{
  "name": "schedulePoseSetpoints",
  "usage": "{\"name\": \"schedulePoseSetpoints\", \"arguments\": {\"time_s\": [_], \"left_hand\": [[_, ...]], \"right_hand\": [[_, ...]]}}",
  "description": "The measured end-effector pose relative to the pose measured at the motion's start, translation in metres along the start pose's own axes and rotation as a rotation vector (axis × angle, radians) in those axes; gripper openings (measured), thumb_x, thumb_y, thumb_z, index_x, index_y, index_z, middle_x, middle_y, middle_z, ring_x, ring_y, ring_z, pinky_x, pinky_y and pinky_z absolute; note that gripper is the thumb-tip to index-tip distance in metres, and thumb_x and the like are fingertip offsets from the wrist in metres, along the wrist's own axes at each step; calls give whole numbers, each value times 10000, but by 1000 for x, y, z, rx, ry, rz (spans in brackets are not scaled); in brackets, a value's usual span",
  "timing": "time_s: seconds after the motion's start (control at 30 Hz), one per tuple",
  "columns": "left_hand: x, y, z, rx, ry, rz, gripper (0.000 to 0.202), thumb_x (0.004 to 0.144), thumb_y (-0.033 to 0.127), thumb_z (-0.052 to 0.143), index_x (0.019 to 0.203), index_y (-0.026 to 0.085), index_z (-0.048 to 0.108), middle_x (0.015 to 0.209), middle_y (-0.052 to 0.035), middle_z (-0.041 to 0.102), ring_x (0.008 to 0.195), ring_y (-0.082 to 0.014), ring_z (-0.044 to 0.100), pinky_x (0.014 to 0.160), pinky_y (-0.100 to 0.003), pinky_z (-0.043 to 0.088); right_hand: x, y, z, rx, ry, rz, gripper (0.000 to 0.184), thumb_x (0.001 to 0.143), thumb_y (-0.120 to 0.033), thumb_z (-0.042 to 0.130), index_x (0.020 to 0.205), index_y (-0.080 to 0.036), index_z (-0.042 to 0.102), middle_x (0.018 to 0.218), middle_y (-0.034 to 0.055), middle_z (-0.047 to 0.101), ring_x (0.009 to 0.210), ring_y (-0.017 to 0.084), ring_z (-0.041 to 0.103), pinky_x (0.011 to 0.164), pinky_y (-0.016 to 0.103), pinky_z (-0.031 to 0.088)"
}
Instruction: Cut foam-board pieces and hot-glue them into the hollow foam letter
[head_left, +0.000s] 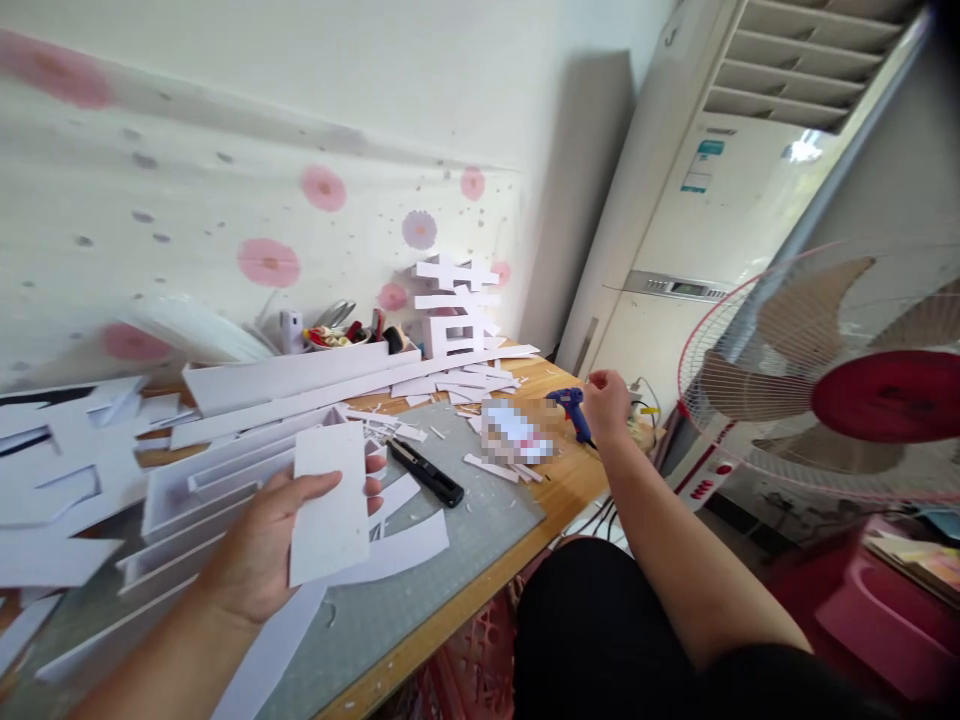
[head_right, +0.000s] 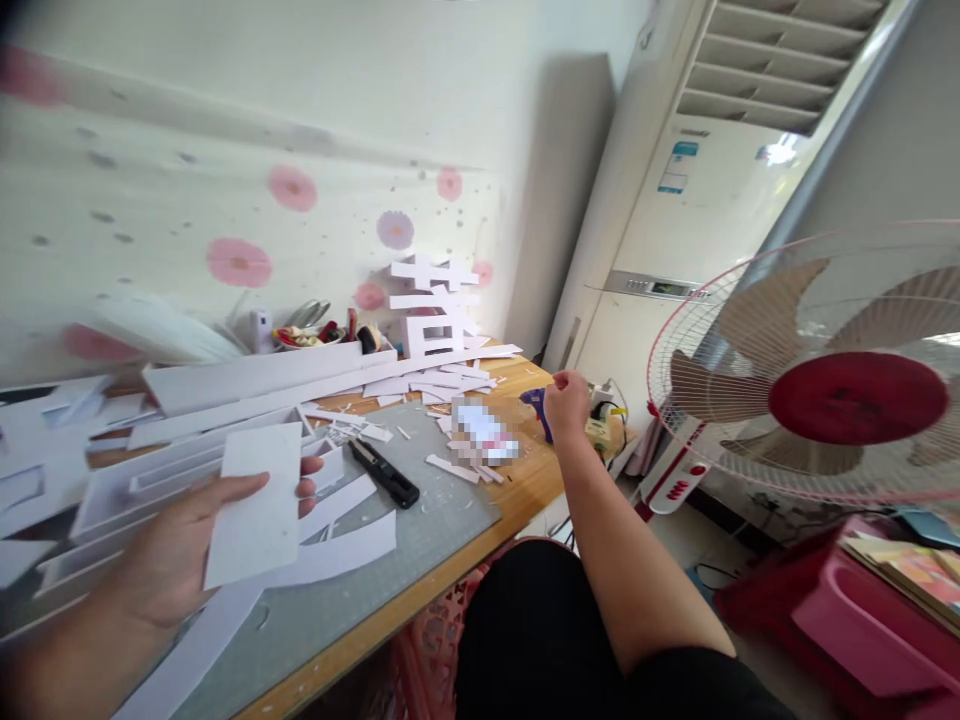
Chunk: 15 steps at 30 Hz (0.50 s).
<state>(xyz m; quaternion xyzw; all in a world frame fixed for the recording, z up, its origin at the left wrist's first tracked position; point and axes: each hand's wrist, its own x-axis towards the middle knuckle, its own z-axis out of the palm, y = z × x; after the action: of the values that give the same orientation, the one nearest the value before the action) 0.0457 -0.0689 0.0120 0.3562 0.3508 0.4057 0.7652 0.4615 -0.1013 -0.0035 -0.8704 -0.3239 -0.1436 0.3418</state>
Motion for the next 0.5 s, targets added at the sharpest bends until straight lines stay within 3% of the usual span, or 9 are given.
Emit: {"name": "schedulePoseSetpoints", "arguments": {"time_s": [0.1,0.23,0.33,0.43,0.5], "left_hand": [[3,0,-1,41,22,41,470,630,63,685,1093,141,660,852,-105,763,646,-254,721,517,-331,612],[1,1,4,32,110,119,322,689,116,665,1009,137,668,786,-86,756,586,-239,707,472,-327,596],[0,1,6,7,100,127,261,703,112,648,962,145,662,710,-56,738,514,-209,680,456,-312,579],[2,-1,6,-13,106,159,232,709,123,651,939,147,663,671,-31,721,522,-197,680,494,-303,582],[3,-1,5,-19,97,175,250,706,129,661,956,146,669,697,-28,726,591,-207,701,541,-302,590]], "right_hand": [[2,15,3,-36,-41,45,366,772,-163,462,1081,-117,653,1066,136,686,1011,240,614,848,306,442],[0,23,16,-56,-178,83,393,678,-200,601,1048,-102,689,984,166,706,950,281,639,794,333,450],[-2,26,22,-36,-245,100,273,652,-239,639,869,-91,718,912,196,711,943,322,638,774,364,454],[-3,25,22,47,-245,88,141,635,-250,654,683,-122,687,802,193,703,920,349,637,759,397,454],[-6,18,17,163,-208,50,139,645,-272,654,682,-139,671,730,157,684,851,330,643,716,397,460]]}}
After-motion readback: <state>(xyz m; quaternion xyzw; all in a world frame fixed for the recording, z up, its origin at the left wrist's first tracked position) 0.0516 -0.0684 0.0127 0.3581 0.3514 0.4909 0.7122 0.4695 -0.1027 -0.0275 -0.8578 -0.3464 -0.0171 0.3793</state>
